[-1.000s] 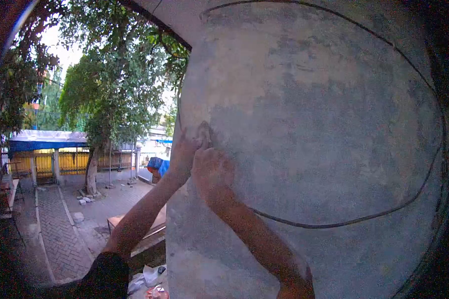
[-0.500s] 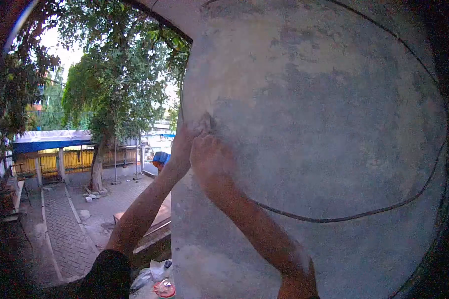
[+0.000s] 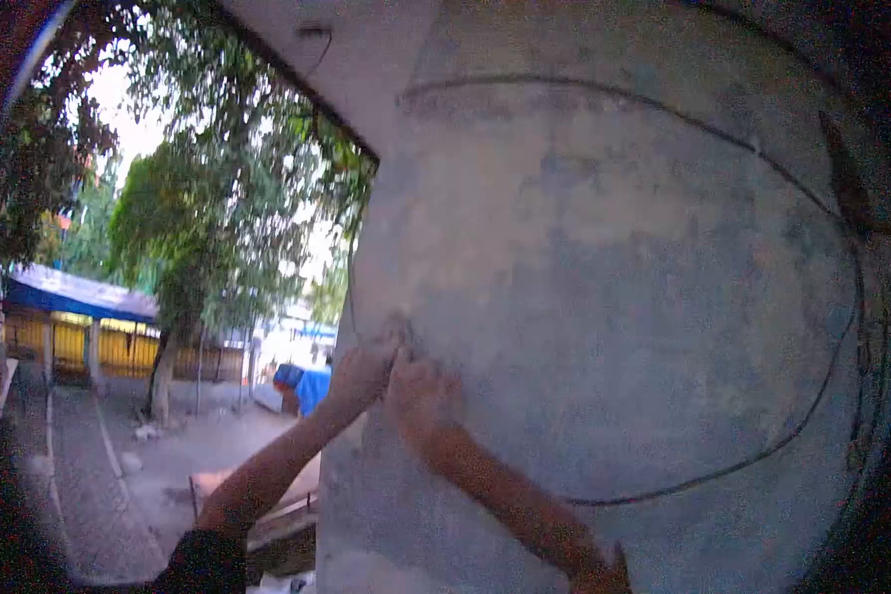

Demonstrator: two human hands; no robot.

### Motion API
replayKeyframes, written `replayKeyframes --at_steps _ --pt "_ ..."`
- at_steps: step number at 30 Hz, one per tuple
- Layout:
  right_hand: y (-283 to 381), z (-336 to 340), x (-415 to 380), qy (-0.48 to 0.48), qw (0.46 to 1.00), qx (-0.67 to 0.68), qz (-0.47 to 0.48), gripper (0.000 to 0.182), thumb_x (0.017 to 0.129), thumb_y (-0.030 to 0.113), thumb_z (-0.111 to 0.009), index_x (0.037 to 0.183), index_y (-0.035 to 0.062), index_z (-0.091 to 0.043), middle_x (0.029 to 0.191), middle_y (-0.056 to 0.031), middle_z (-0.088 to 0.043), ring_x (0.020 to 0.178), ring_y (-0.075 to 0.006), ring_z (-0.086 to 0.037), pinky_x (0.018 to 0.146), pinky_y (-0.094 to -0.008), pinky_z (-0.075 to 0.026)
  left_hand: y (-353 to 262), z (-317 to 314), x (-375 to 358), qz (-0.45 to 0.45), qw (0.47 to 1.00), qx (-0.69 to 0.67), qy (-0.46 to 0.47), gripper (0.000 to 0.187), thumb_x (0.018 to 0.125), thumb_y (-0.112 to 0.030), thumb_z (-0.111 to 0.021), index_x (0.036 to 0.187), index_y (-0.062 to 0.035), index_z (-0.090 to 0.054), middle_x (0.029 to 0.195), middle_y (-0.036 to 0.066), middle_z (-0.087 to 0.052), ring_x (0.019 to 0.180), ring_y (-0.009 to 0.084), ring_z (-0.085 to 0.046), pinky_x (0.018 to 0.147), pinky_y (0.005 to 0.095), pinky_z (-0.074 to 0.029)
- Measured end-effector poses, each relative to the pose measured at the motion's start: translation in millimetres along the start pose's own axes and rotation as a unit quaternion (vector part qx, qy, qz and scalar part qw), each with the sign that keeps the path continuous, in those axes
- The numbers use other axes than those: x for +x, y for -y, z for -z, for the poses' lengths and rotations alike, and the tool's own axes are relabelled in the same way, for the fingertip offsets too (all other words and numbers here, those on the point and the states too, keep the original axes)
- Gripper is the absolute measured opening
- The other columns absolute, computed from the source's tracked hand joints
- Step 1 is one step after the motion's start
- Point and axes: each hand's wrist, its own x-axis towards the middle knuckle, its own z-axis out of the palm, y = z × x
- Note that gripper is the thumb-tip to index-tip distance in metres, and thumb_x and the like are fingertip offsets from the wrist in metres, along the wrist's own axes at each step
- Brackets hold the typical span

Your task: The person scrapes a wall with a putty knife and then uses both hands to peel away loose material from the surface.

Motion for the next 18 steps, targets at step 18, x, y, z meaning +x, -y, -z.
replayKeyframes --at_steps 18 --pt "13.8 31.2 18.1 -0.033 0.997 -0.029 0.062 0.027 0.073 0.017 -0.04 0.092 0.0003 -0.052 0.077 -0.0155 -0.056 0.072 -0.029 -0.056 0.065 -0.0396 -0.043 11.0 3.5 -1.9 0.018 0.997 -0.061 0.038 0.03 0.07 -0.009 -0.044 0.099 -0.0025 -0.047 0.089 0.016 -0.052 0.09 0.0309 -0.048 0.074 0.0387 -0.041"
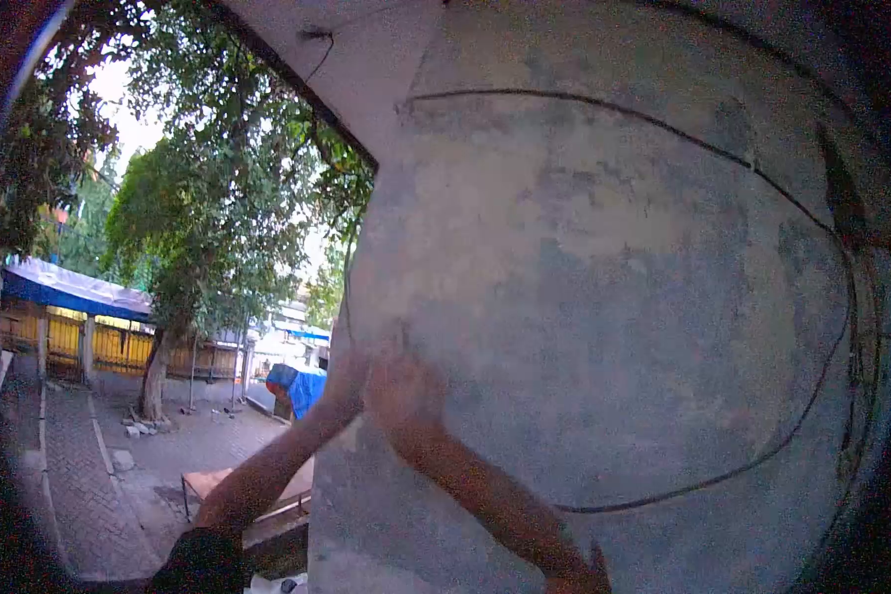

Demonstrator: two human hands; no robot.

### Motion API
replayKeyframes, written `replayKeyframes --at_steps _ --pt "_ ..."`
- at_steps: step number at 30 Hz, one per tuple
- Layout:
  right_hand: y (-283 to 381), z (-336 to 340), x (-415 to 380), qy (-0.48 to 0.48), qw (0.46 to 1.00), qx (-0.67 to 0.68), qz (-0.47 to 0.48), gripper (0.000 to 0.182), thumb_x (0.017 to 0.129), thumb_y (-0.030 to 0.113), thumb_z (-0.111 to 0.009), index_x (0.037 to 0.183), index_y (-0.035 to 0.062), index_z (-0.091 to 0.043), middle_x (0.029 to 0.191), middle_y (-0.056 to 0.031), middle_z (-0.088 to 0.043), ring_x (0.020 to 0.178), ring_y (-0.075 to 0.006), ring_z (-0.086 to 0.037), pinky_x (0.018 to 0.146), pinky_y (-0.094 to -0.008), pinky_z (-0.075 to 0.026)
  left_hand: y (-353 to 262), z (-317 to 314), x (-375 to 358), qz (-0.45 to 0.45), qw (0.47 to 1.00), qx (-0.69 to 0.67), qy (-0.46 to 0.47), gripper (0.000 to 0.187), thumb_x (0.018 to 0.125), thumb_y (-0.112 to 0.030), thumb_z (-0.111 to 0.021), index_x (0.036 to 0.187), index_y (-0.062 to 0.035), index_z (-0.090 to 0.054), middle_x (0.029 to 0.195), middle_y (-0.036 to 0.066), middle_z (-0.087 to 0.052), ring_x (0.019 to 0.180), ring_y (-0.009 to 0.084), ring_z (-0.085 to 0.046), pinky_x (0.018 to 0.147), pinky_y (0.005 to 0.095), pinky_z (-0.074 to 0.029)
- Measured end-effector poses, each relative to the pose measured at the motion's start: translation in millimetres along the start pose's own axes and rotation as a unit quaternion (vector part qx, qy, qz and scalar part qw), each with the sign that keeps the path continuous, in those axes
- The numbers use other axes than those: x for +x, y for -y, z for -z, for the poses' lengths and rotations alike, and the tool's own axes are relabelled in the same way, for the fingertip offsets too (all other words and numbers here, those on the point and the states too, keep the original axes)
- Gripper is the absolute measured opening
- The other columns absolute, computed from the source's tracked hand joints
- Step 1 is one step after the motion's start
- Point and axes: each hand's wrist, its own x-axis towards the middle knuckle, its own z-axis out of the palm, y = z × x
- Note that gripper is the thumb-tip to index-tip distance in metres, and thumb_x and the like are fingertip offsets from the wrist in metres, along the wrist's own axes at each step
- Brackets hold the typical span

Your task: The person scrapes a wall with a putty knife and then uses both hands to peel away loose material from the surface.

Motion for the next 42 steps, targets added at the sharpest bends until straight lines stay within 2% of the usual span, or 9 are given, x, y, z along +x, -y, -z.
replayKeyframes --at_steps 13,16,22,24,26,28,37,39,42 --pt "-19.0 -27.1 -3.7 0.009 0.988 0.134 -0.081 0.025 0.078 0.019 -0.036 0.09 0.0016 -0.048 0.085 -0.0181 -0.052 0.082 -0.0268 -0.051 0.072 -0.0414 -0.038 -1.6 -31.7 -2.0 -0.092 0.974 0.074 -0.194 0.026 0.069 -0.008 -0.046 0.093 -0.0025 -0.05 0.091 0.02 -0.05 0.081 0.0334 -0.051 0.067 0.0376 -0.043" --pt "-22.3 -1.2 -3.6 0.107 0.991 0.072 -0.033 0.025 0.078 0.02 -0.036 0.091 0.0026 -0.048 0.087 -0.0177 -0.052 0.083 -0.0258 -0.051 0.076 -0.0399 -0.036 -5.2 -23.4 13.8 0.011 1.0 -0.008 -0.024 0.023 0.068 -0.01 -0.048 0.089 -0.0029 -0.052 0.09 0.019 -0.05 0.084 0.033 -0.049 0.07 0.0388 -0.042" --pt "-18.7 -41.2 -2.8 -0.051 0.997 0.06 0.002 0.026 0.075 0.02 -0.042 0.093 0.0026 -0.048 0.088 -0.0138 -0.052 0.084 -0.0245 -0.051 0.074 -0.0383 -0.037 5.0 -41.1 5.8 0.069 0.993 0.071 -0.058 0.018 0.066 -0.012 -0.052 0.081 -0.0019 -0.053 0.087 0.016 -0.052 0.088 0.0288 -0.047 0.074 0.0372 -0.039" --pt "-6.8 -21.0 -11.5 -0.01 0.999 0.048 -0.003 0.027 0.075 0.019 -0.043 0.095 0.0017 -0.047 0.092 -0.0146 -0.051 0.087 -0.0242 -0.049 0.072 -0.0388 -0.038 45.1 -80.9 -8.9 -0.117 0.963 0.147 -0.195 0.019 0.066 -0.013 -0.052 0.082 -0.0011 -0.053 0.087 0.015 -0.052 0.086 0.0289 -0.049 0.072 0.0362 -0.041" --pt "2.2 -25.5 -5.3 0.021 0.999 0.027 0.014 0.029 0.074 0.018 -0.043 0.098 0.0004 -0.047 0.095 -0.0158 -0.049 0.089 -0.0243 -0.048 0.07 -0.0394 -0.039 47.9 -72.8 -22.1 -0.119 0.965 0.112 -0.203 0.02 0.068 -0.012 -0.05 0.084 -0.0005 -0.053 0.087 0.016 -0.052 0.084 0.0294 -0.05 0.07 0.0362 -0.042" --pt "4.9 -55.6 7.7 0.035 0.999 -0.004 0.033 0.032 0.074 0.017 -0.044 0.101 -0.0011 -0.045 0.099 -0.0174 -0.047 0.09 -0.0249 -0.047 0.069 -0.0401 -0.04 1.3 -10.5 -16.9 0.049 0.995 -0.034 -0.083 0.021 0.069 -0.012 -0.049 0.086 -0.0002 -0.053 0.088 0.017 -0.052 0.084 0.0301 -0.051 0.069 0.0372 -0.043" --pt "-0.8 -77.9 -31.0 -0.192 0.975 -0.102 0.055 0.036 0.075 0.017 -0.045 0.105 -0.0015 -0.042 0.091 -0.0158 -0.049 0.069 -0.0244 -0.05 0.059 -0.0378 -0.041 5.4 -9.9 -9.6 0.037 0.994 -0.029 -0.101 0.017 0.071 -0.006 -0.047 0.086 0.0009 -0.051 0.089 0.017 -0.051 0.085 0.0301 -0.049 0.07 0.0369 -0.042" --pt "-2.3 -50.0 -73.8 -0.089 0.995 0.047 -0.022 0.038 0.075 0.019 -0.046 0.107 -0.0012 -0.04 0.098 -0.0188 -0.048 0.069 -0.0268 -0.052 0.056 -0.0399 -0.042 -27.0 -10.1 -30.9 -0.085 0.98 0.049 -0.175 0.025 0.073 -0.006 -0.047 0.097 0.0012 -0.05 0.103 0.016 -0.049 0.098 0.0304 -0.045 0.085 0.0381 -0.033" --pt "7.1 -75.3 -162.7 -0.079 0.922 0.356 -0.133 0.04 0.074 0.023 -0.049 0.106 0.0001 -0.041 0.088 -0.0182 -0.053 0.064 -0.0294 -0.054 0.055 -0.0404 -0.043 -72.3 -22.7 -107.2 -0.047 0.981 -0.112 -0.153 0.031 0.08 -0.009 -0.038 0.105 0.0063 -0.044 0.112 0.023 -0.041 0.108 0.036 -0.036 0.091 0.04 -0.027"
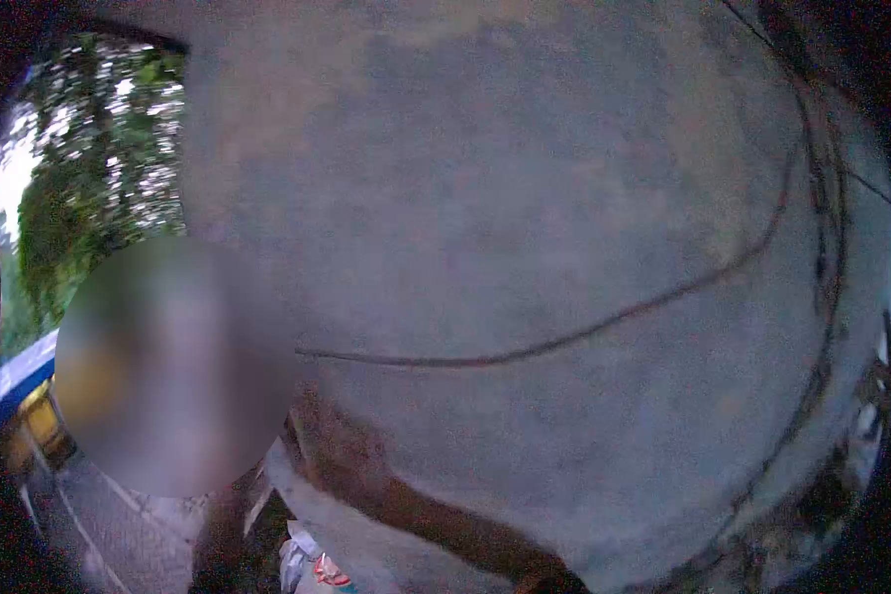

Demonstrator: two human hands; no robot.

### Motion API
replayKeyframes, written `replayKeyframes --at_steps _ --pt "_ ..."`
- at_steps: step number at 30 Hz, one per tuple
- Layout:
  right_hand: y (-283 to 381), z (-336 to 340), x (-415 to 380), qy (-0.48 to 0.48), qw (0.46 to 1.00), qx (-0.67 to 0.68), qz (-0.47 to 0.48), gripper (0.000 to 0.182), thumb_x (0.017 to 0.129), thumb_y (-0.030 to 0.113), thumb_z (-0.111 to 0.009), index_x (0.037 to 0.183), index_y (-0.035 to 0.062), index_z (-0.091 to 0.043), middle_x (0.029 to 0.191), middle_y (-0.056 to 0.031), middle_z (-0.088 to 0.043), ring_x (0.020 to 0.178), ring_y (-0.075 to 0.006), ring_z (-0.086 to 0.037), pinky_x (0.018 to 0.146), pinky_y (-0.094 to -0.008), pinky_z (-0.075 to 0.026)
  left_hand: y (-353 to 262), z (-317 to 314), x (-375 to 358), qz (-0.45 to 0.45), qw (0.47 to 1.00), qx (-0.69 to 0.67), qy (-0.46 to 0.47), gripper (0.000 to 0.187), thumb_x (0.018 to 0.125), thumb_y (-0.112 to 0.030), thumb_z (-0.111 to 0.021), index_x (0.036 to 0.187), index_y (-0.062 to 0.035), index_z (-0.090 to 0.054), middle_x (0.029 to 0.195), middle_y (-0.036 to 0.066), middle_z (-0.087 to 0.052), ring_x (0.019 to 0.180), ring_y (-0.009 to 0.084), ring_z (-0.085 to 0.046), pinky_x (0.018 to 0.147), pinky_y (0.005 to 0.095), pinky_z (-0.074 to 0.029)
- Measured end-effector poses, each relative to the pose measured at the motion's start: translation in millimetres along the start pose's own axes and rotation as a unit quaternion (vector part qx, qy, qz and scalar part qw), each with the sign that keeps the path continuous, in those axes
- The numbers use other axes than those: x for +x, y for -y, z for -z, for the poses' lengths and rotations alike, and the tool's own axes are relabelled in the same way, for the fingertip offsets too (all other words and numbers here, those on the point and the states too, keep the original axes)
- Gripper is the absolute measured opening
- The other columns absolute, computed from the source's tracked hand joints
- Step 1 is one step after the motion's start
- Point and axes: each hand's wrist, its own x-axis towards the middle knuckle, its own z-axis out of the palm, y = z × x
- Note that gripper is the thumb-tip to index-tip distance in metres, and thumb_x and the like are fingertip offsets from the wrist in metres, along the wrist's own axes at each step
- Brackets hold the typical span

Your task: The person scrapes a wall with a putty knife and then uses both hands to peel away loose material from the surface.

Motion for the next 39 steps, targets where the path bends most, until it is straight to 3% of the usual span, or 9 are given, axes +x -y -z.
replayKeyframes --at_steps 4,7,13,18,26,29,31,33,39 --pt "-55.5 -13.3 -153.3 0.153 0.889 0.16 -0.4 0.034 0.073 0.022 -0.056 0.099 0.0031 -0.046 0.079 -0.0075 -0.054 0.068 -0.0183 -0.054 0.061 -0.0309 -0.043 -19.0 -30.4 -189.1 0.135 0.97 -0.136 0.149 0.033 0.076 -0.008 -0.039 0.105 0.0071 -0.043 0.103 0.023 -0.048 0.095 0.0348 -0.047 0.082 0.041 -0.036" --pt "-78.2 -66.2 -340.4 -0.11 0.718 0.417 -0.546 0.026 0.075 0.021 -0.053 0.09 -0.0006 -0.052 0.081 -0.0054 -0.056 0.075 -0.0157 -0.053 0.065 -0.0285 -0.043 -74.2 -55.9 -233.4 0.268 0.893 -0.251 0.259 0.036 0.076 -0.011 -0.041 0.109 0.0029 -0.042 0.103 0.021 -0.049 0.094 0.0319 -0.048 0.081 0.0376 -0.037" --pt "-43.8 44.8 -387.6 -0.14 0.766 0.119 -0.616 0.032 0.076 0.027 -0.052 0.094 0.0006 -0.05 0.083 -0.0089 -0.055 0.075 -0.0162 -0.052 0.066 -0.0289 -0.042 -147.1 -98.3 -316.8 0.684 0.403 -0.504 0.34 0.039 0.079 -0.021 -0.041 0.111 0.0004 -0.04 0.107 0.019 -0.046 0.099 0.0296 -0.044 0.083 0.035 -0.035" --pt "-64.3 22.5 -383.0 -0.092 0.809 0.105 -0.571 0.037 0.077 0.031 -0.05 0.098 0.0016 -0.048 0.084 -0.0119 -0.054 0.075 -0.0167 -0.051 0.066 -0.0292 -0.041 -171.8 -93.5 -301.0 0.712 0.29 -0.554 0.32 0.044 0.081 -0.032 -0.042 0.112 -0.0011 -0.04 0.111 0.015 -0.044 0.103 0.0273 -0.041 0.085 0.0335 -0.033" --pt "-57.2 51.6 -345.8 -0.083 0.767 0.209 -0.6 0.032 0.073 0.025 -0.058 0.095 0.0022 -0.049 0.069 -0.006 -0.052 0.056 -0.0112 -0.047 0.054 -0.0268 -0.04 -181.6 -144.6 -303.1 0.533 0.515 -0.536 0.403 0.032 0.08 -0.026 -0.046 0.106 -0.0073 -0.047 0.103 0.014 -0.049 0.092 0.0233 -0.048 0.076 0.0312 -0.038" --pt "-82.2 -1.9 -426.2 0.047 0.886 0.016 -0.461 0.028 0.075 0.025 -0.055 0.09 0.002 -0.05 0.066 -0.0051 -0.051 0.051 -0.0115 -0.047 0.048 -0.0263 -0.039 -186.2 -154.1 -334.0 0.312 0.726 -0.346 0.505 0.025 0.076 -0.015 -0.047 0.098 -0.0037 -0.051 0.085 0.014 -0.055 0.075 0.0299 -0.052 0.072 0.032 -0.039" --pt "-97.4 -35.8 -488.4 0.105 0.873 0.037 -0.475 0.024 0.074 0.025 -0.055 0.083 0.003 -0.051 0.06 -0.0041 -0.049 0.045 -0.0109 -0.045 0.042 -0.0258 -0.037 -191.3 -150.3 -347.7 0.302 0.699 -0.343 0.551 0.028 0.075 -0.016 -0.047 0.1 -0.0051 -0.05 0.085 0.017 -0.054 0.075 0.0313 -0.051 0.071 0.033 -0.039" --pt "-85.7 -23.9 -474.9 0.003 0.59 0.316 -0.743 0.02 0.073 0.024 -0.056 0.076 0.0048 -0.052 0.053 -0.0027 -0.047 0.04 -0.0097 -0.043 0.036 -0.0251 -0.034 -192.1 -145.3 -363.7 0.302 0.692 -0.349 0.556 0.031 0.075 -0.017 -0.047 0.103 -0.0045 -0.049 0.086 0.017 -0.054 0.076 0.0305 -0.051 0.071 0.0332 -0.039" --pt "-126.6 -37.0 -444.0 0.052 0.62 0.406 -0.67 0.02 0.071 0.024 -0.059 0.073 0.0054 -0.053 0.056 -0.0003 -0.048 0.042 -0.0071 -0.042 0.037 -0.0231 -0.034 -171.9 -168.6 -341.4 0.488 0.65 -0.307 0.496 0.032 0.077 -0.023 -0.047 0.102 -0.0031 -0.05 0.085 0.017 -0.055 0.077 0.0198 -0.052 0.067 0.0324 -0.041"
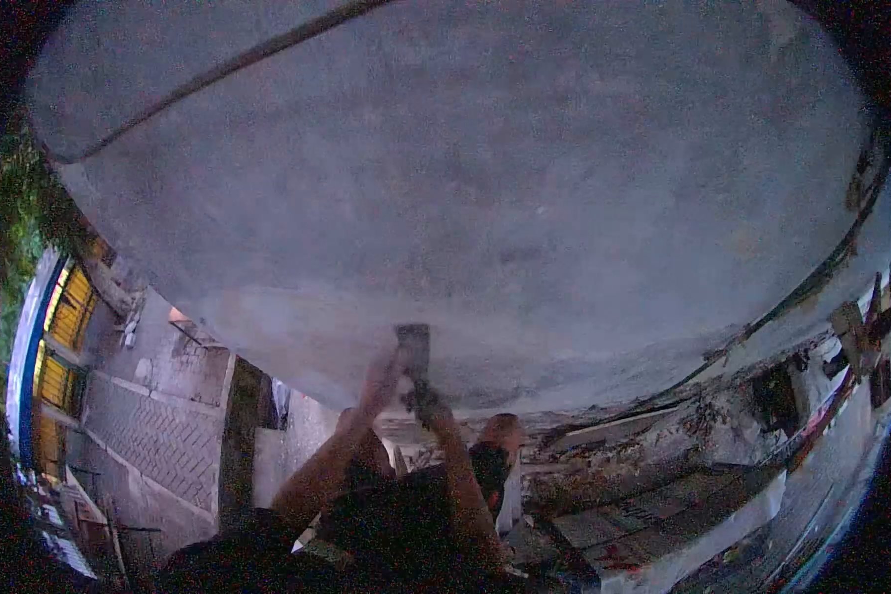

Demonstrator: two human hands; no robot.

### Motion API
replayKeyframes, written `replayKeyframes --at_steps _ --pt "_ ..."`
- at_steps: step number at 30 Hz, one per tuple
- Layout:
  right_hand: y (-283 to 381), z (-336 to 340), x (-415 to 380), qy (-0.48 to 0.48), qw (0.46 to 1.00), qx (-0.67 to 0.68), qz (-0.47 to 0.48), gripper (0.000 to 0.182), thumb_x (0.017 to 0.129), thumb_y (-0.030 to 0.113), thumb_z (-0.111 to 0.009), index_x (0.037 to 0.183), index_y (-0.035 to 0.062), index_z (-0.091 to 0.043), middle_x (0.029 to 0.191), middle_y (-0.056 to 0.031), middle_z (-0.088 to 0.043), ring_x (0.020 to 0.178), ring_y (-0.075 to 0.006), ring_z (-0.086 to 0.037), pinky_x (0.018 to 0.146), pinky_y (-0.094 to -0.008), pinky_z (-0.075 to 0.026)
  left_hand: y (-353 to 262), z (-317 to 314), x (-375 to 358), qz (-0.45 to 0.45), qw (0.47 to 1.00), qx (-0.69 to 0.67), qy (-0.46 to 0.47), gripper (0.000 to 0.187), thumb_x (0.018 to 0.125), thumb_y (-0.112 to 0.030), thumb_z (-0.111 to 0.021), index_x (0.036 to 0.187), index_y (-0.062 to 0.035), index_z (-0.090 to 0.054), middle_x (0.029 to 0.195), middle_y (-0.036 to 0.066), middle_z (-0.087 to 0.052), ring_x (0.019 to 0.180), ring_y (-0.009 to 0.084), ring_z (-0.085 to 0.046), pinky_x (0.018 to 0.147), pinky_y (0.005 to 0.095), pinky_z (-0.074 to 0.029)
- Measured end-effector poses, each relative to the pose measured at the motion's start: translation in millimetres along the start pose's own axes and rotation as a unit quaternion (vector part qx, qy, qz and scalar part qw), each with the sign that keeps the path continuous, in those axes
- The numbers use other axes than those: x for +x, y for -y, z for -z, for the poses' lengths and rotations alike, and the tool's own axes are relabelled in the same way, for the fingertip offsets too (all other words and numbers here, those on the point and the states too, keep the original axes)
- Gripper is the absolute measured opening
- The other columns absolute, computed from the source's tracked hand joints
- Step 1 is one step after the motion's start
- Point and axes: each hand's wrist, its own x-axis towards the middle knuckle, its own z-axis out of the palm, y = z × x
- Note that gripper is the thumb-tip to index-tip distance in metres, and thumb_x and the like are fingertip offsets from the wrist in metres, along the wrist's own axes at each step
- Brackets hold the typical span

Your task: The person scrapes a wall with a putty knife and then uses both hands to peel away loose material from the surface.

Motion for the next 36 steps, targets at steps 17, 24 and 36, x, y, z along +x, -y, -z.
replayKeyframes --at_steps 17,24,36 --pt "0.8 -23.7 22.6 0.006 0.999 -0.025 -0.029 0.027 0.065 0.031 -0.064 0.061 0.0083 -0.051 0.046 0.0013 -0.043 0.039 -0.0101 -0.041 0.036 -0.0268 -0.031 -10.9 25.2 8.6 -0.066 0.991 0.054 -0.104 0.026 0.08 -0.022 -0.044 0.09 0.0 -0.054 0.071 0.011 -0.057 0.066 0.0164 -0.054 0.06 0.0295 -0.042" --pt "-4.7 -23.8 33.6 0.023 0.992 -0.003 -0.122 0.024 0.064 0.028 -0.065 0.065 0.0062 -0.055 0.046 0.0014 -0.044 0.038 -0.0077 -0.039 0.035 -0.0236 -0.029 -24.1 35.1 9.3 -0.099 0.99 0.039 -0.095 0.027 0.08 -0.024 -0.045 0.091 -0.0005 -0.054 0.07 0.016 -0.055 0.061 0.0225 -0.055 0.057 0.0323 -0.043" --pt "-24.5 7.2 15.2 0.117 0.941 0.317 -0.001 0.016 0.072 0.019 -0.056 0.079 0.0075 -0.048 0.059 -0.0016 -0.047 0.04 -0.0094 -0.038 0.037 -0.0225 -0.029 -5.6 -7.8 0.9 -0.032 0.992 0.08 -0.093 0.033 0.079 -0.032 -0.044 0.091 -0.0017 -0.052 0.068 0.022 -0.053 0.066 0.0379 -0.052 0.057 0.0406 -0.04"
